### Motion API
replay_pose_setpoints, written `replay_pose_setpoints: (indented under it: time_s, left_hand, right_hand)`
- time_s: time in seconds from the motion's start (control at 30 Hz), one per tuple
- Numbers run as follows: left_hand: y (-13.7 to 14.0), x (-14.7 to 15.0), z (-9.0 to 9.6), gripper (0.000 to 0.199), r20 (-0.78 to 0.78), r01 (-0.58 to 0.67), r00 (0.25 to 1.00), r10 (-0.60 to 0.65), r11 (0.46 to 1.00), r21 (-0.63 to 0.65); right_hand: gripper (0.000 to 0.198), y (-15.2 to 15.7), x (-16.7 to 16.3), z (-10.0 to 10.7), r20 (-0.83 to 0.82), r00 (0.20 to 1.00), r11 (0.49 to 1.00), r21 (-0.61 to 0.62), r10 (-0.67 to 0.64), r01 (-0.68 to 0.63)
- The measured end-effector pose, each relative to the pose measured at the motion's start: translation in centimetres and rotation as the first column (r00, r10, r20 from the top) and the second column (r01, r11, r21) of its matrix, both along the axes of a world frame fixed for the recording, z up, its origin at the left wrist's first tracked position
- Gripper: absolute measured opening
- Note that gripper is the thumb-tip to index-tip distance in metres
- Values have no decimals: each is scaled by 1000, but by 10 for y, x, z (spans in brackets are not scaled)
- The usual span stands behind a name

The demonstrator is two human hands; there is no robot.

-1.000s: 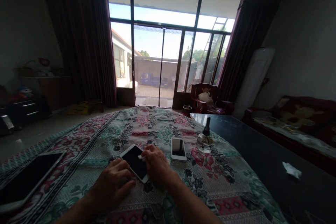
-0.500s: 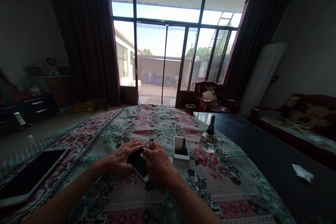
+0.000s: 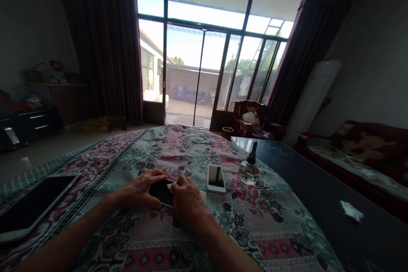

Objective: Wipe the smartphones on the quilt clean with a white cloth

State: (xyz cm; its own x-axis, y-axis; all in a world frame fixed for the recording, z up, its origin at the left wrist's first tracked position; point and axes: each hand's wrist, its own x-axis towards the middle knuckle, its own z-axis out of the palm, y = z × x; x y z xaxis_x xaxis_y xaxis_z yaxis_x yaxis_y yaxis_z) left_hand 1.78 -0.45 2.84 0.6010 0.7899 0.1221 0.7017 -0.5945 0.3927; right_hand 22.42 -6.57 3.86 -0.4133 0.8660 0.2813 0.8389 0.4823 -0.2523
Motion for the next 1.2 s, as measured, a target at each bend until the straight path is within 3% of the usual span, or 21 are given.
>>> replay_pose_setpoints:
  time_s: [0.27, 0.43, 0.6, 0.73, 0.97, 1.2]
  left_hand:
    - [2, -1, -4, 85, 35, -2, 999, 1, 1000, 4]
    - [2, 0, -6, 84, 55, -3, 998, 1, 1000, 27]
    - [1, 5, -8, 82, 74, -89, 994, 84, 994, 61]
    - [2, 6, -10, 76, 83, -98, 992, 94, 994, 49]
    - [3, 4, -10, 75, 94, -80, 993, 75, 995, 53]
    - [0, 6, -6, 76, 72, -100, 992, 99, 995, 21]
  right_hand:
    - [24, -36, 16, -4, 39, 997, 997, -10, 72, -71]
    - [23, -6, 13, -1, 83, 996, 1000, 11, 26, -27]
    - [23, 34, -6, 0, 89, 994, 998, 33, -61, 58]
    - [24, 48, -16, -4, 66, 995, 996, 41, -81, 79]
    - [20, 32, 1, -6, 64, 988, 990, 20, 141, -142]
    - [29, 6, 28, -9, 3, 981, 979, 60, 193, -192]
